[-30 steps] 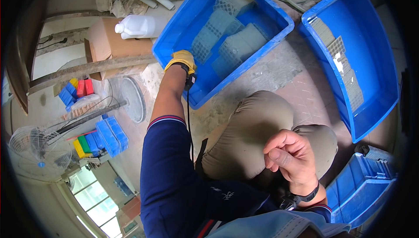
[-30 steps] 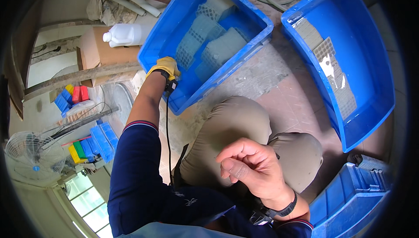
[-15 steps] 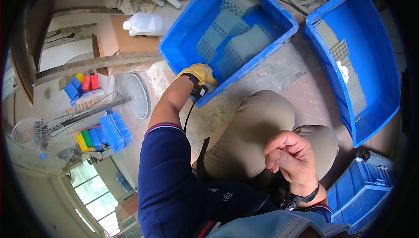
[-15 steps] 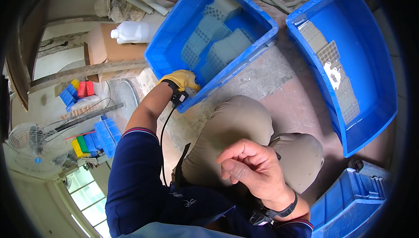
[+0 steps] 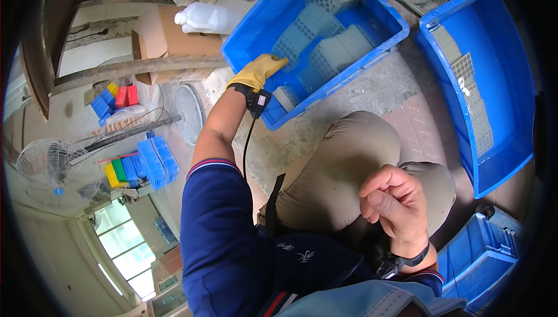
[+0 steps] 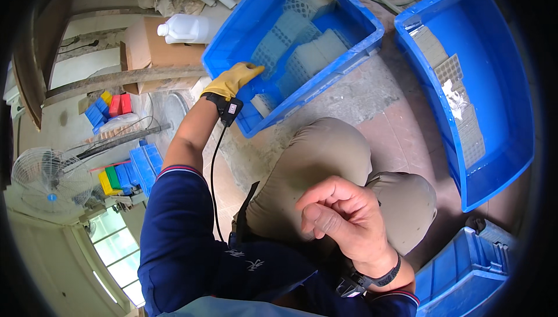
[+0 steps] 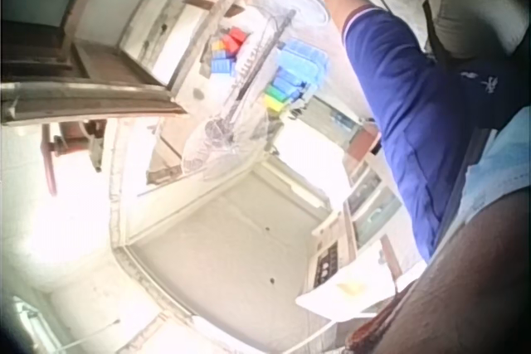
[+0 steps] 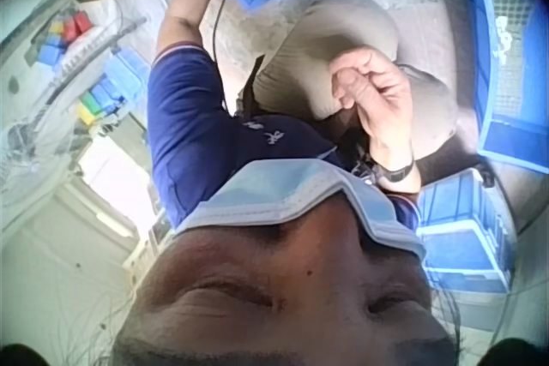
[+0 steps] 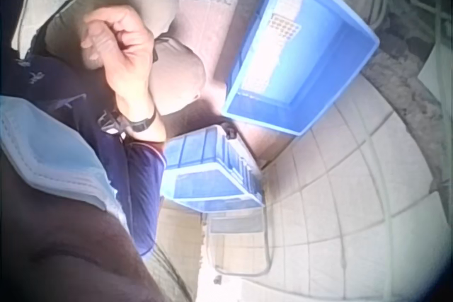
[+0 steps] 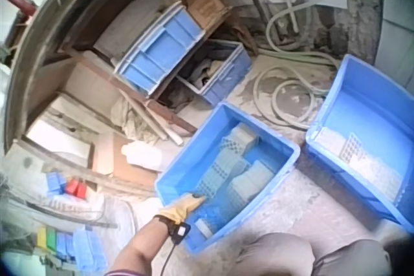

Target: Washing and sorting plastic grid components in blue bins.

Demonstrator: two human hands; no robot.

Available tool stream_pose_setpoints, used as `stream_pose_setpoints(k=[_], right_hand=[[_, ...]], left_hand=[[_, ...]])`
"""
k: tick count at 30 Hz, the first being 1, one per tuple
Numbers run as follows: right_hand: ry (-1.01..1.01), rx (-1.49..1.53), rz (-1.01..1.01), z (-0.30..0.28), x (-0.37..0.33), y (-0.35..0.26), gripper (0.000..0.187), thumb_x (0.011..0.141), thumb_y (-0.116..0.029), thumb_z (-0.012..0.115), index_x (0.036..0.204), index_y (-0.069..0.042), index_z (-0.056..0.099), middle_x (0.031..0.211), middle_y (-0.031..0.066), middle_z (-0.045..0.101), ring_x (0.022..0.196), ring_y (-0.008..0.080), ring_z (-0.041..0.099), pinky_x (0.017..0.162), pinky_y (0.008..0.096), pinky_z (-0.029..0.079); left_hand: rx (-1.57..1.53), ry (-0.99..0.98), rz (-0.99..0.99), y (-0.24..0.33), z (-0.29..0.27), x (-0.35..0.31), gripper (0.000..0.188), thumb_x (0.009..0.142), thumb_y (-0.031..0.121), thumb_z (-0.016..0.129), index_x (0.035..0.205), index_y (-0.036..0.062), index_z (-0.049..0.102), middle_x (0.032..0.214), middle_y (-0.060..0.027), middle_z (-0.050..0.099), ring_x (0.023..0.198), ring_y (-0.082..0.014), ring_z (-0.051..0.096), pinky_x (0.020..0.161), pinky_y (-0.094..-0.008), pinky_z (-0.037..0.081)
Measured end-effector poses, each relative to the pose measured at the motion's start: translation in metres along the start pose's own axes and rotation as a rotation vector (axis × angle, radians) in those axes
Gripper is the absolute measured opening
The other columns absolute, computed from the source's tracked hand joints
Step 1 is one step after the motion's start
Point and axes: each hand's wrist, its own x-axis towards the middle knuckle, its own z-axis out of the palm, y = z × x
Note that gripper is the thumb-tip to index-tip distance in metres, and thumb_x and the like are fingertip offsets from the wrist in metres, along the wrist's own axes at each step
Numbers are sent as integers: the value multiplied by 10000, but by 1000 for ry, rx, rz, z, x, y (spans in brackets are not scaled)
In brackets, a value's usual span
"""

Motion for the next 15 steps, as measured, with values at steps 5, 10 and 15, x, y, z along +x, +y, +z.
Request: stream_pose_setpoints(k=[5, 10, 15], right_hand=[[5, 2, -4, 0, 2, -1, 95, 866, -38, 552, 937, 13, 591, 718, 60, 607, 611, 71, 532, 538, 183, 405], [-12, 17, -22, 3, 0, -3, 95, 866, -37, 552, 937, 11, 592, 718, 56, 605, 600, 68, 524, 534, 182, 402], [-16, 25, -35, -5, -3, -5, 96, 868, -34, 554, 944, 8, 593, 720, 50, 604, 612, 63, 530, 535, 178, 407]], left_hand=[[-231, 115, -113, -11, 4, -25, 560, 825, 432, 535, 1204, 21, 524, 981, -177, 609, 808, -267, 604, 729, -337, 488], [116, 331, 563, -24, 43, -60, 422, 868, 434, 490, 1071, 80, 601, 773, -175, 601, 626, -272, 570, 599, -368, 447], [-133, -74, 142, -18, 72, -3, 605, 821, 544, 514, 990, -27, 618, 828, -190, 621, 770, -290, 601, 663, -377, 446]])
